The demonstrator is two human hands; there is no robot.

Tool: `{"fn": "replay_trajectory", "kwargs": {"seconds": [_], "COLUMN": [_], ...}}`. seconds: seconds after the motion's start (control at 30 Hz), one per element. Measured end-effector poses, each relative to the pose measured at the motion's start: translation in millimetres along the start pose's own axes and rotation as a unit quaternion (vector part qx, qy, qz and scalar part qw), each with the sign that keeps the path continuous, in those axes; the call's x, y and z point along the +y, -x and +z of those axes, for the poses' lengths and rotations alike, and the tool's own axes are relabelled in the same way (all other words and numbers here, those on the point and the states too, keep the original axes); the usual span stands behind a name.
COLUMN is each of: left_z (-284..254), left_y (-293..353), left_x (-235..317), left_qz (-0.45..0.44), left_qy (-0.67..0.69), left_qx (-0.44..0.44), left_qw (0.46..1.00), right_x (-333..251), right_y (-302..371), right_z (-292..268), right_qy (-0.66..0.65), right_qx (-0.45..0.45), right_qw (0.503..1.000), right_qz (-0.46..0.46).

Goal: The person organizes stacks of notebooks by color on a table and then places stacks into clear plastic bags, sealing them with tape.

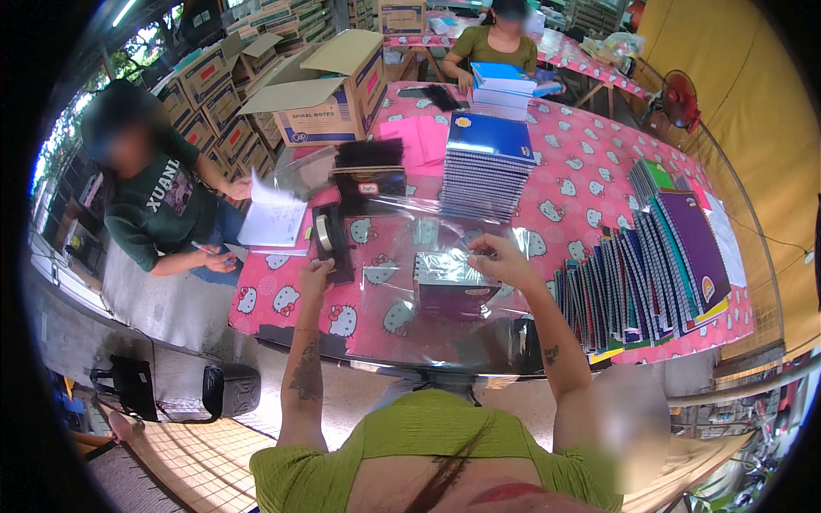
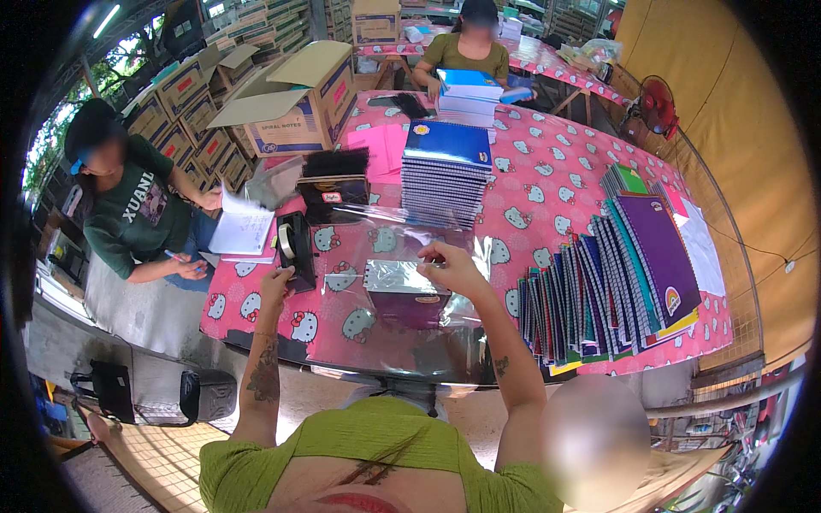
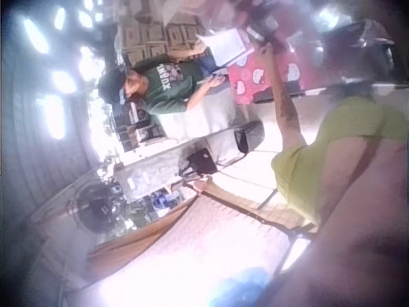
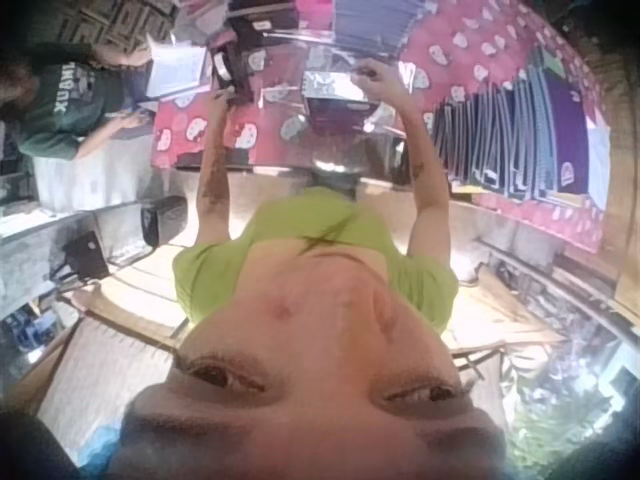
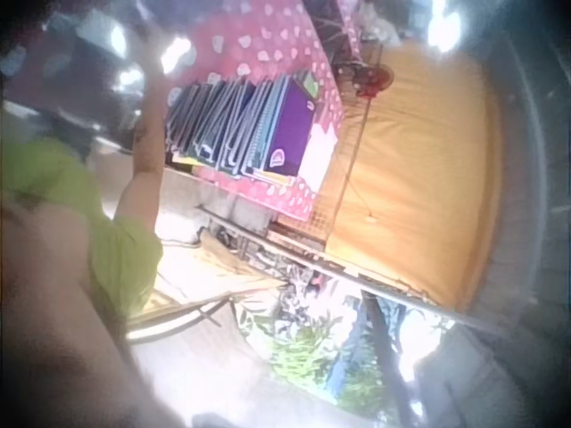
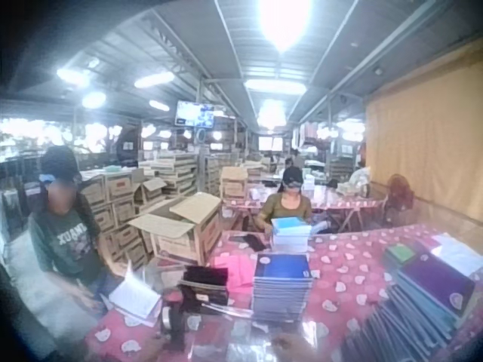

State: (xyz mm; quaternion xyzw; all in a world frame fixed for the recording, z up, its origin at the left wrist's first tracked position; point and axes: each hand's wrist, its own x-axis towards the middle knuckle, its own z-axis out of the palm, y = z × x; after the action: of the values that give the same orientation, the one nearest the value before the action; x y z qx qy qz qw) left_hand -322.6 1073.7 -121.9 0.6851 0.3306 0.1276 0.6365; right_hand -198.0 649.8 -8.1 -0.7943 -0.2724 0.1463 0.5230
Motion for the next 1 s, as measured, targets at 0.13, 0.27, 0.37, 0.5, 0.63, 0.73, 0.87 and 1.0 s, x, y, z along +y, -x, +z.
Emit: {"fn": "replay_trajectory", "kwargs": {"seconds": [0.13, 0.27, 0.37, 0.5, 0.63, 0.73, 0.87, 1.0], "left_z": [28, 16, -55, 16, 130, 209, 244, 203], "left_y": [8, 38, 18, 50, 74, 56, -27, -19], "left_x": [-26, -71, -52, 117, 210, 234, 131, 66], "left_qz": [0.143, -0.031, 0.216, 0.294, 0.515, 0.391, 0.102, 0.003], "left_qy": [0.106, 0.345, -0.322, -0.447, -0.313, -0.432, -0.28, -0.078], "left_qx": [0.107, 0.038, 0.096, 0.011, -0.424, -0.589, -0.711, -0.614], "left_qw": [0.978, 0.937, 0.917, 0.845, 0.676, 0.56, 0.637, 0.786], "right_x": [4, 4, 2, -6, -13, -8, -6, -7], "right_y": [2, -5, -7, 10, 8, 7, 5, 11], "right_z": [-3, 0, 10, 1, 2, -1, 3, 18], "right_qy": [-0.006, 0.0, 0.013, 0.0, -0.004, -0.028, -0.039, -0.036], "right_qx": [-0.003, -0.001, -0.01, 0.022, 0.005, 0.005, 0.015, 0.066], "right_qw": [1.0, 1.0, 1.0, 0.999, 0.999, 0.999, 0.999, 0.997], "right_qz": [-0.003, -0.016, -0.018, 0.029, 0.037, 0.04, 0.02, -0.018]}}
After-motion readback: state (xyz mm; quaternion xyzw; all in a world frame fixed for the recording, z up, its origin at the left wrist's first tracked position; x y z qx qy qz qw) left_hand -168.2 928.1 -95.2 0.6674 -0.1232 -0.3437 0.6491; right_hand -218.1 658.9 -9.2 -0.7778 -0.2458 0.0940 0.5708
